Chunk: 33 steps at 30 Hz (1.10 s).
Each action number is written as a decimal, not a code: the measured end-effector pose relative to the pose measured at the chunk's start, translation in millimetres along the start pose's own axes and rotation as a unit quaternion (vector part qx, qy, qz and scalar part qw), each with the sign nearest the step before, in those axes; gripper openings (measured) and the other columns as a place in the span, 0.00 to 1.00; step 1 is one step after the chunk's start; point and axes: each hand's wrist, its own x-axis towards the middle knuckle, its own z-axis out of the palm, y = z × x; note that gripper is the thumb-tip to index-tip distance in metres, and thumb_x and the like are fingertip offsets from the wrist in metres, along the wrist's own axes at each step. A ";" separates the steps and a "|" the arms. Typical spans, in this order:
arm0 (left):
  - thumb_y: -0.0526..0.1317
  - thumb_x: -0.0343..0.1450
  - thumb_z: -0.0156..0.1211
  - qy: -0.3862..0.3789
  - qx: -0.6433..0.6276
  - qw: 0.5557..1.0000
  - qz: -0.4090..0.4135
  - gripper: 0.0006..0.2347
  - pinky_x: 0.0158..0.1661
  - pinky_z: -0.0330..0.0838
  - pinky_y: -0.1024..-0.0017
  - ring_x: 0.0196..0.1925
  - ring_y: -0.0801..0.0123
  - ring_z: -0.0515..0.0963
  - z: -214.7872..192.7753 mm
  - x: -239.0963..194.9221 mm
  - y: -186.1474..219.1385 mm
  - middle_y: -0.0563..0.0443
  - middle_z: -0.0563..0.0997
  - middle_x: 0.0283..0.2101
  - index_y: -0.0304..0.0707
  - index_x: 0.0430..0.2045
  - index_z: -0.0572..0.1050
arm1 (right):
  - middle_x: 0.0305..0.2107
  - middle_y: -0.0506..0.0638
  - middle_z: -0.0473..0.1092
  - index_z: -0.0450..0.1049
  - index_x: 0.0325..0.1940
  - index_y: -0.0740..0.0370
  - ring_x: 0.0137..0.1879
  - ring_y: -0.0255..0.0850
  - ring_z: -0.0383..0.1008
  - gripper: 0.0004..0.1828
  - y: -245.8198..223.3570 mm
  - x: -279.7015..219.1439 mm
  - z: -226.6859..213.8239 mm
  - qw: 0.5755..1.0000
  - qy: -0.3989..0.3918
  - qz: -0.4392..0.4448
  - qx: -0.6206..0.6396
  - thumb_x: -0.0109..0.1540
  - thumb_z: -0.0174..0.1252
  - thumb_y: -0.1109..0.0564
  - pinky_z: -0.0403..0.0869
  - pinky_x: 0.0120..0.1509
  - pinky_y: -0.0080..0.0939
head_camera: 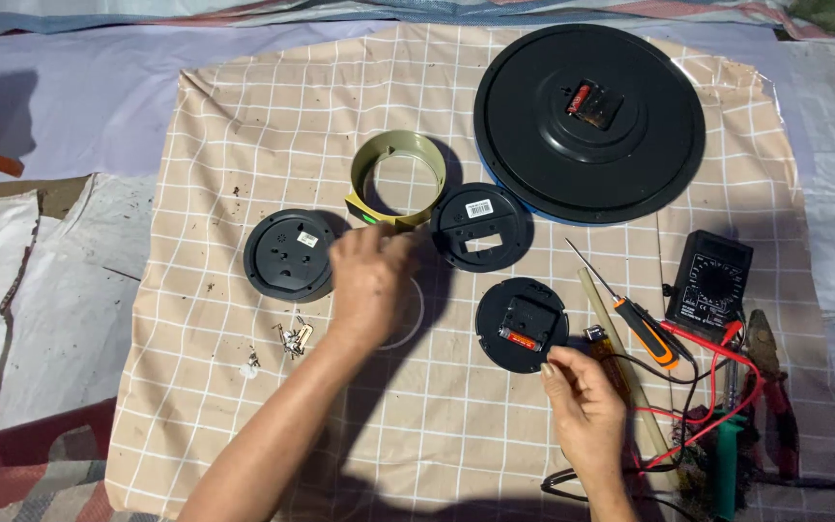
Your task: The person disassembles and reassembles several wall clocks on a checkered cloth. They remove back covers, insert batteries into the compartments, and handle various clock components. The person also briefly handles circuit boards and a multimeter.
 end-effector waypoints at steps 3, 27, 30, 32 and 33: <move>0.42 0.68 0.64 -0.048 -0.084 0.995 0.000 0.17 0.45 0.67 0.51 0.48 0.45 0.72 23.9 7.5 28.4 0.38 0.73 0.53 0.48 0.52 0.78 | 0.42 0.52 0.78 0.77 0.54 0.66 0.47 0.34 0.77 0.15 -20.4 -0.7 10.4 0.998 0.027 -0.029 -0.055 0.62 0.62 0.65 0.76 0.56 0.32; 0.41 0.74 0.59 -0.050 -0.351 0.934 -0.035 0.18 0.62 0.68 0.60 0.64 0.46 0.74 -11.8 -43.6 66.2 0.31 0.71 0.61 0.41 0.59 0.71 | 0.44 0.48 0.79 0.76 0.55 0.59 0.48 0.35 0.79 0.17 -4.0 -16.6 1.1 0.996 0.036 -0.010 -0.085 0.61 0.63 0.59 0.76 0.53 0.32; 0.39 0.70 0.64 -0.135 -0.544 0.795 -0.231 0.20 0.61 0.71 0.71 0.60 0.66 0.79 15.1 -78.7 69.8 0.43 0.80 0.57 0.31 0.56 0.74 | 0.50 0.52 0.78 0.75 0.59 0.62 0.53 0.37 0.77 0.21 -16.0 -5.6 -1.2 0.996 0.036 0.081 -0.012 0.62 0.61 0.59 0.74 0.61 0.34; 0.36 0.71 0.64 -0.163 -0.572 0.753 -0.280 0.16 0.48 0.73 0.71 0.47 0.65 0.80 20.0 -82.7 75.7 0.44 0.81 0.45 0.31 0.52 0.77 | 0.47 0.56 0.76 0.74 0.59 0.66 0.49 0.40 0.76 0.22 -11.9 -0.1 1.7 0.992 0.064 0.106 0.040 0.61 0.63 0.62 0.78 0.55 0.38; 0.34 0.71 0.63 -0.190 -0.600 0.705 -0.326 0.12 0.34 0.76 0.70 0.34 0.65 0.80 22.2 -84.5 78.6 0.45 0.82 0.33 0.32 0.49 0.80 | 0.45 0.60 0.73 0.73 0.60 0.69 0.45 0.43 0.75 0.23 -10.1 3.1 3.2 0.983 0.094 0.131 0.088 0.60 0.65 0.64 0.82 0.49 0.42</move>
